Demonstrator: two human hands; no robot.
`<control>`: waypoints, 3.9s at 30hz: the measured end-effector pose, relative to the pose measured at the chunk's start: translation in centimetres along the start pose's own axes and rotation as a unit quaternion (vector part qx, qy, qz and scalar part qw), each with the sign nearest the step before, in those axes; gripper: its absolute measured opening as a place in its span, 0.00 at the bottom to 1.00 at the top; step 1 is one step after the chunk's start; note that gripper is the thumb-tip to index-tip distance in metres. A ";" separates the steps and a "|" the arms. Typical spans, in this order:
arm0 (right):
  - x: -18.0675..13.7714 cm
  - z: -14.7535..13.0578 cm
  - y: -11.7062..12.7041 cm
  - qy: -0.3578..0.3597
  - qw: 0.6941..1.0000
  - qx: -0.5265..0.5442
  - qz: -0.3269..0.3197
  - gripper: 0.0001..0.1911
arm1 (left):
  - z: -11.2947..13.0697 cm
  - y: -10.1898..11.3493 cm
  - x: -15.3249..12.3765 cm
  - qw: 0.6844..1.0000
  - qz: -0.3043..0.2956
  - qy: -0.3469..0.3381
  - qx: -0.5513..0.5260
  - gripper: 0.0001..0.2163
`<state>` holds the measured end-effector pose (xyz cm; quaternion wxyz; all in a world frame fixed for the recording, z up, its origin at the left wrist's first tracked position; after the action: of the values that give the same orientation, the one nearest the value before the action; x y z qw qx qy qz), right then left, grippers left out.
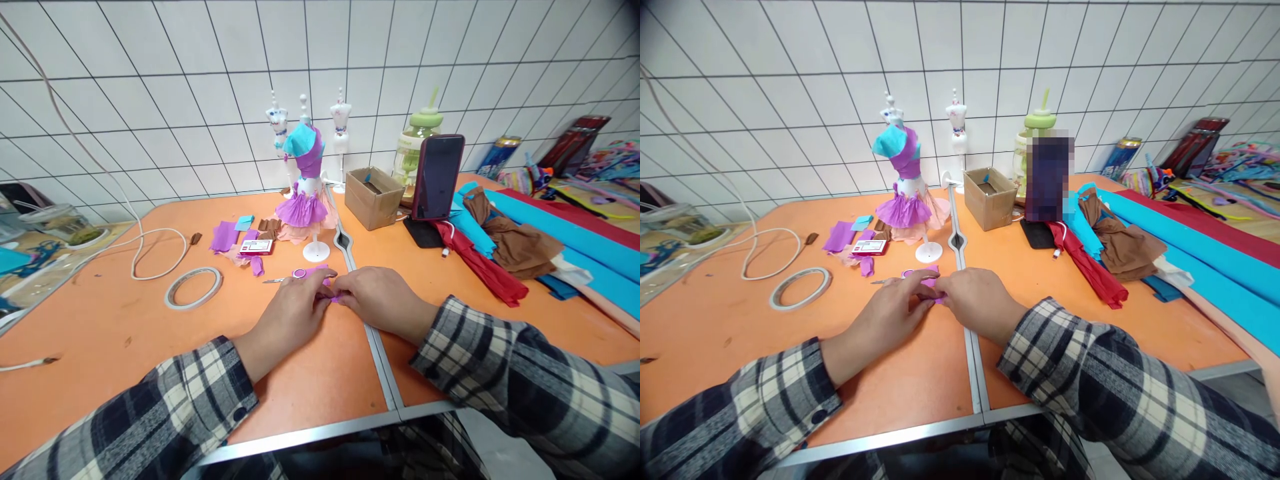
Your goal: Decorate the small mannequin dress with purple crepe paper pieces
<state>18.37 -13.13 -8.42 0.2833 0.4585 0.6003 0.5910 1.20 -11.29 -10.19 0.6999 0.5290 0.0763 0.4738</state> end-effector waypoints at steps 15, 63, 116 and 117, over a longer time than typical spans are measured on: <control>0.4 0.9 -1.2 -0.021 0.994 0.108 0.013 0.06 | 0.0 0.2 0.0 0.999 -0.005 0.020 0.035 0.19; -0.4 -1.0 -0.4 0.033 0.995 -0.004 0.096 0.13 | 1.4 2.1 -0.5 0.986 0.092 -0.041 0.135 0.22; 0.0 -0.2 -0.5 0.030 0.987 0.109 0.111 0.09 | 1.1 2.1 -0.5 0.995 0.064 -0.050 0.062 0.22; 0.0 0.0 -0.3 0.021 0.984 0.131 0.117 0.07 | 1.0 2.1 -0.5 0.996 0.062 -0.046 0.054 0.23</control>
<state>18.30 -13.06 -8.73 0.1373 0.5464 0.6202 0.5459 0.29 -12.37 -8.21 0.6423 0.5908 0.0368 0.4869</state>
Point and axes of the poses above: each hand's wrist, its own x-axis towards the middle knuckle, its own y-axis out of the back of the hand, z = x × y, the point moved 2 cm from there along x, towards the middle knuckle, and after that the axes turned 7 degrees about z, right-handed, at the moved point
